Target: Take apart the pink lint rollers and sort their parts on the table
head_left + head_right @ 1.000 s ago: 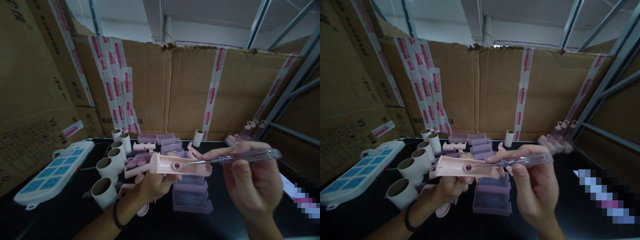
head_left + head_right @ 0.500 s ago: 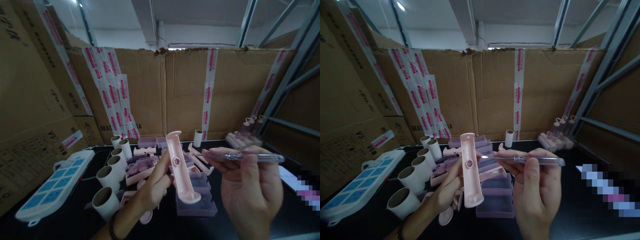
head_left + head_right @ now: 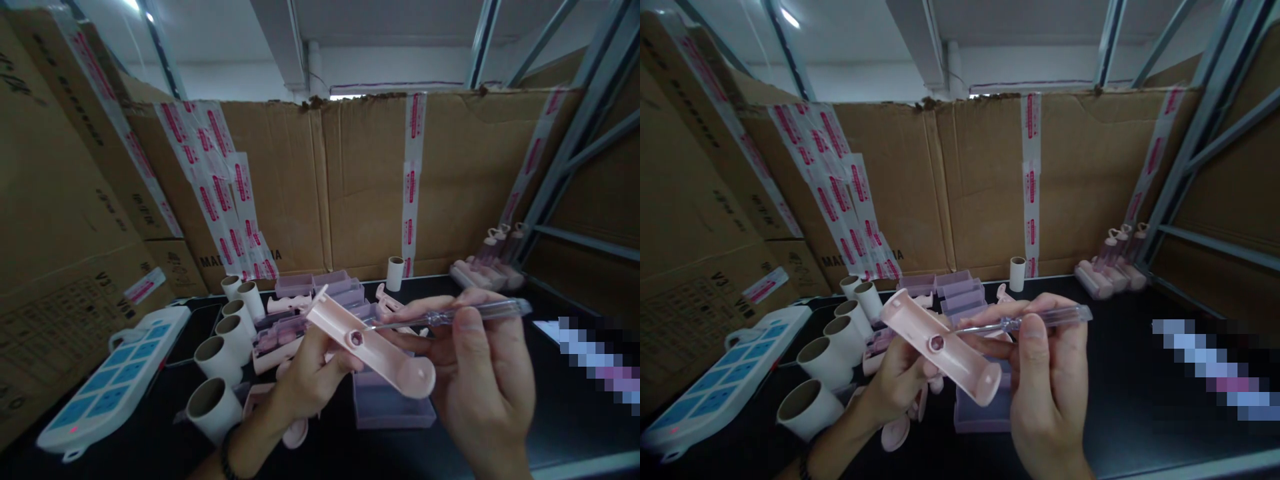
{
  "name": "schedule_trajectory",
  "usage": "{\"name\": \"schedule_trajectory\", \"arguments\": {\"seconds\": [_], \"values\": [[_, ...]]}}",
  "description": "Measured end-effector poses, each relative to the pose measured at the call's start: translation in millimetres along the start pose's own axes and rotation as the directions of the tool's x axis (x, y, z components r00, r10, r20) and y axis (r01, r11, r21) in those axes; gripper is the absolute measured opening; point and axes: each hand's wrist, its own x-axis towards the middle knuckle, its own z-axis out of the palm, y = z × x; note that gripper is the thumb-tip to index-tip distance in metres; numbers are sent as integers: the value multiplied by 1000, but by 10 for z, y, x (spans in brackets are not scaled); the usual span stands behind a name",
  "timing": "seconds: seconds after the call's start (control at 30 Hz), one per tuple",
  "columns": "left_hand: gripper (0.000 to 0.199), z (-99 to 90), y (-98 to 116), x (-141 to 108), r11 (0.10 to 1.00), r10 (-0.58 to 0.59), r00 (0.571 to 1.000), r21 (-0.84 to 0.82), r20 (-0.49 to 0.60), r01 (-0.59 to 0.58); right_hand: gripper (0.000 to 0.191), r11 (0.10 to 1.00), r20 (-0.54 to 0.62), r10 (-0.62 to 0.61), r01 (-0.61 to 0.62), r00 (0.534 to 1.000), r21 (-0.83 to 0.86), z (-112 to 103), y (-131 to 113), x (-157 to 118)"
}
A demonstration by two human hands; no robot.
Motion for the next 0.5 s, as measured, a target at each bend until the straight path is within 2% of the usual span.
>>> {"name": "schedule_trajectory", "arguments": {"seconds": [0.13,0.23,0.5], "values": [[53,10,-31,-21,998,36,999,58,0,-36,8,999,10,8,-8,1000,-40,-23,-8,-21],[56,5,-37,-28,997,51,998,54,23,-53,9,999,55,-29,30,998,-16,-32,-28,-17],[60,-28,82,3,996,83,993,12,80,-84,8,991,143,-93,106,985,-86,-132,-37,42]]}}
